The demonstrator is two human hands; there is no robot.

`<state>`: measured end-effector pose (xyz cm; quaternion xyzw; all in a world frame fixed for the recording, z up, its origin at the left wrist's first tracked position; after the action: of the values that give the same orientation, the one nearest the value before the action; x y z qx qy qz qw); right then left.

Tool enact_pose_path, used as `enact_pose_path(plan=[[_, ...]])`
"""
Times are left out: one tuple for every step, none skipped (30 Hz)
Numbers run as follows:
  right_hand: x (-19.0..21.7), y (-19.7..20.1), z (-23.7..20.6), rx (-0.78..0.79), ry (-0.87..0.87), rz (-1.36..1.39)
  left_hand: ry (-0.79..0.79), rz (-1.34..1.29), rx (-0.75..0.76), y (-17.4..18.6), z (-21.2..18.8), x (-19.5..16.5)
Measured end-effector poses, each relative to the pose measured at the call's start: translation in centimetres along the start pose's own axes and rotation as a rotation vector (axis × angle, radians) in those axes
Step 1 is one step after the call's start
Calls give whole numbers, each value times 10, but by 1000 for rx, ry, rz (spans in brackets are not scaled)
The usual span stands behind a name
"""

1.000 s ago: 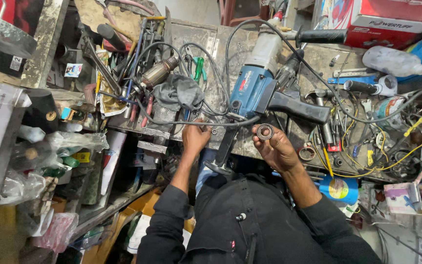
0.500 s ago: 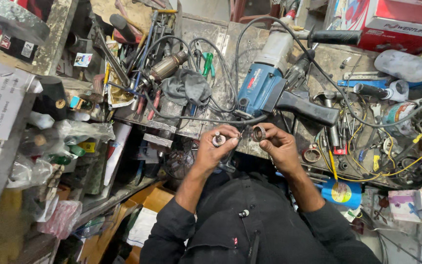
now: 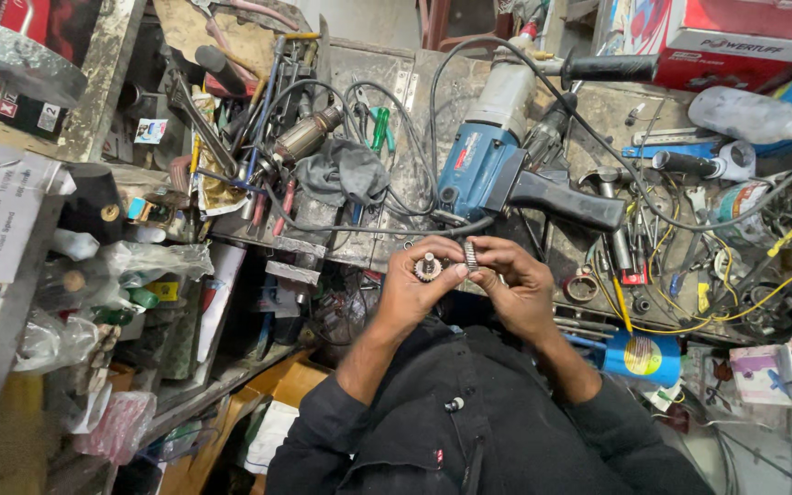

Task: The person works at a cluttered workbench on a blue electric power tool, manipulating its parts and handling its power cord. They wipe components with a cloth and fit small metal parts together by hand, turning a gear-like component between their fingers.

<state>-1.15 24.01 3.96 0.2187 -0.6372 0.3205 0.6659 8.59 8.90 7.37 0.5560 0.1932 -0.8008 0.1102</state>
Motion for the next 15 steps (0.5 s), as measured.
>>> enact_pose_path(plan=[[-7,-1,0,-3,-61,128,-34,91,-18,-2,1,-5],[-13,-1,0,-5,-121,256,-68,181,-36,-4,3,-10],[-20,-1,-1,-17,-194,351,-101,272,-53,-6,4,-14],[-27,0,-1,-31,-266,445,-125,326,-60,-9,5,-19],[-33,1,-2,-45,-337,540,-149,380,-66,-11,6,-24],[-36,2,-2,-39,-356,585,-174,434,-72,-12,7,-27],[-39,4,-1,-31,-375,631,-182,453,-82,-13,8,-30],[-42,5,-2,-25,-394,677,-189,472,-90,-14,10,-32],[-44,6,-2,-30,-411,689,-195,491,-98,-15,10,-33],[-45,6,-2,-35,-427,700,-219,515,-92,-16,11,-35],[-47,6,-2,-39,-441,711,-244,539,-85,-16,11,-36],[-47,6,-3,-30,-437,703,-267,563,-79,-17,11,-37],[-48,5,-3,-20,-435,694,-250,585,-62,-18,10,-36],[-48,4,-4,-8,-432,685,-234,609,-48,-18,10,-36],[-48,3,-4,-6,-440,675,-218,633,-34,-18,9,-35]])
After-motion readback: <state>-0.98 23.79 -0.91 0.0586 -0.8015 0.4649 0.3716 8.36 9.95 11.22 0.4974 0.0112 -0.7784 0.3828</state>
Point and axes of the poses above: each hand's wrist, its own z-axis towards the middle knuckle, its own y-axis out of the back of the hand, x = y × z, the point moved 3 cm from there along z, towards the middle knuckle, and after that the axes turned 10 degrees about -y, right-handed, at the moved point
